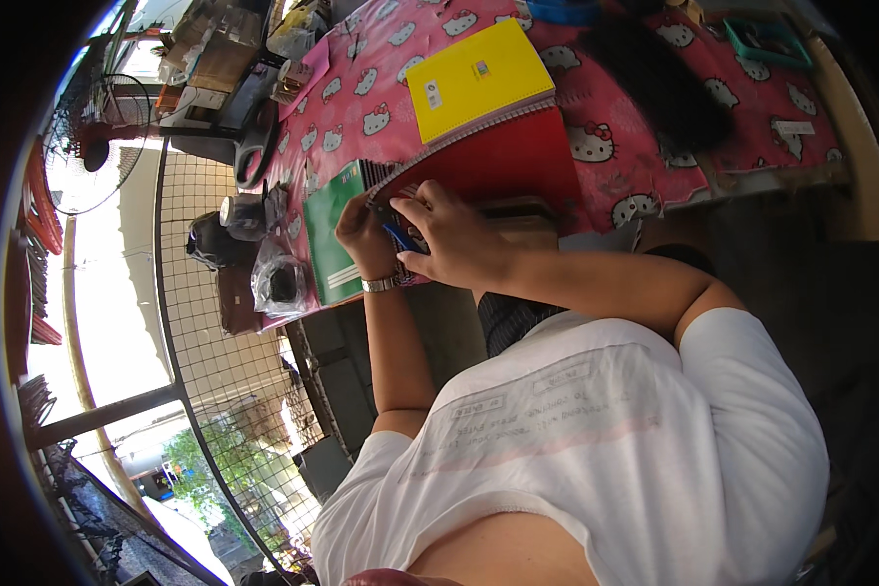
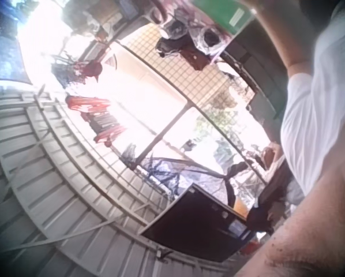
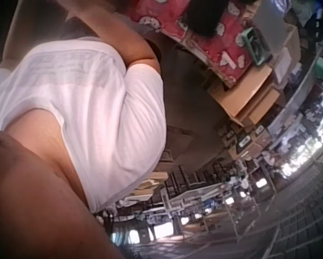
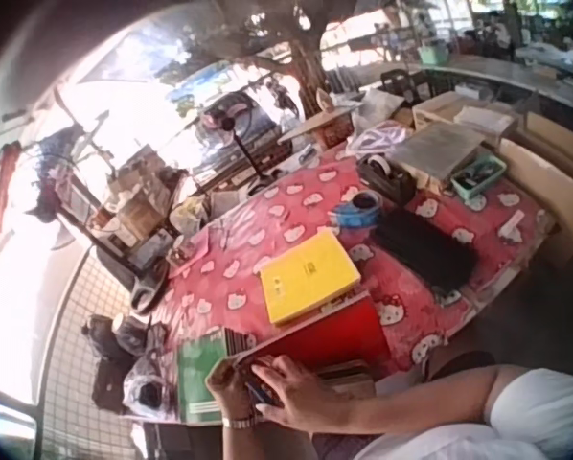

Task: The person picks up notebooks from a table and places them one at a time onto a wooden stand, lining them up together.

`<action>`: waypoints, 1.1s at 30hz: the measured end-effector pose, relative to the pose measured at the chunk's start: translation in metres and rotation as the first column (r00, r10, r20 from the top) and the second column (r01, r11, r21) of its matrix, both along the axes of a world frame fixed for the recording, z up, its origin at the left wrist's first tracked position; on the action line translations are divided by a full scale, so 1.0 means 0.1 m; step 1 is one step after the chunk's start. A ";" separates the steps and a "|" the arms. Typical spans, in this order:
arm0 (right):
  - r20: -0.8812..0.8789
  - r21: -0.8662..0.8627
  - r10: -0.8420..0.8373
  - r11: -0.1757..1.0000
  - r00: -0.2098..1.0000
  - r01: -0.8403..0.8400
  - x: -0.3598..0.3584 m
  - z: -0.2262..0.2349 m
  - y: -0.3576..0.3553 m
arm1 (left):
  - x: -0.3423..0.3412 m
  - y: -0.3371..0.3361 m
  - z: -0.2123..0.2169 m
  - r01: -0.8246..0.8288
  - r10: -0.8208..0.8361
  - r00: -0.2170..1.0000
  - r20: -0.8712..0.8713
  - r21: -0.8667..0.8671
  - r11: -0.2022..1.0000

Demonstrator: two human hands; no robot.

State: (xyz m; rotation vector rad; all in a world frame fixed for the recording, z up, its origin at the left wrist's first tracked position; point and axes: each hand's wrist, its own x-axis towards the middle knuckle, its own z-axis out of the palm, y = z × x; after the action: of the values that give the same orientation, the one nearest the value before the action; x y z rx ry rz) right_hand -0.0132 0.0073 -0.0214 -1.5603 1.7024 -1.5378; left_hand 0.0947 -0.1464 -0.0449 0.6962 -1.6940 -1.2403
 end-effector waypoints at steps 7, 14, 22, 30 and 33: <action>0.813 0.098 0.196 0.882 0.548 -0.461 0.03 0.17 0.01 | 0.01 0.10 0.01 -0.073 0.076 0.997 0.032 -0.081 0.994; 0.010 -0.096 0.271 0.958 0.962 -0.269 -0.35 0.30 0.54 | 0.66 -0.07 0.73 -0.163 0.206 0.978 0.036 -0.484 0.860; -0.434 0.340 -0.139 0.890 0.890 0.304 -1.66 -0.84 1.29 | 1.28 -0.87 2.03 -0.143 0.325 0.921 0.216 -0.588 0.796; -0.622 0.078 -0.259 0.919 0.739 0.388 -2.02 -0.80 0.53 | -0.03 -1.92 0.25 0.100 0.196 0.556 0.808 -0.300 0.949; -0.601 0.080 -0.212 0.943 0.771 0.322 -2.11 -0.59 0.06 | 0.33 -1.93 -0.16 0.151 0.241 0.731 0.638 -0.496 0.855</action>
State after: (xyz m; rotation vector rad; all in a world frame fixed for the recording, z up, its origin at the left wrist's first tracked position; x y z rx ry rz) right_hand -0.2245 0.0136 -0.0804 -1.8828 2.4179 -1.0104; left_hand 0.1275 -0.3393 -0.0604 0.9070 -2.4701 -0.4077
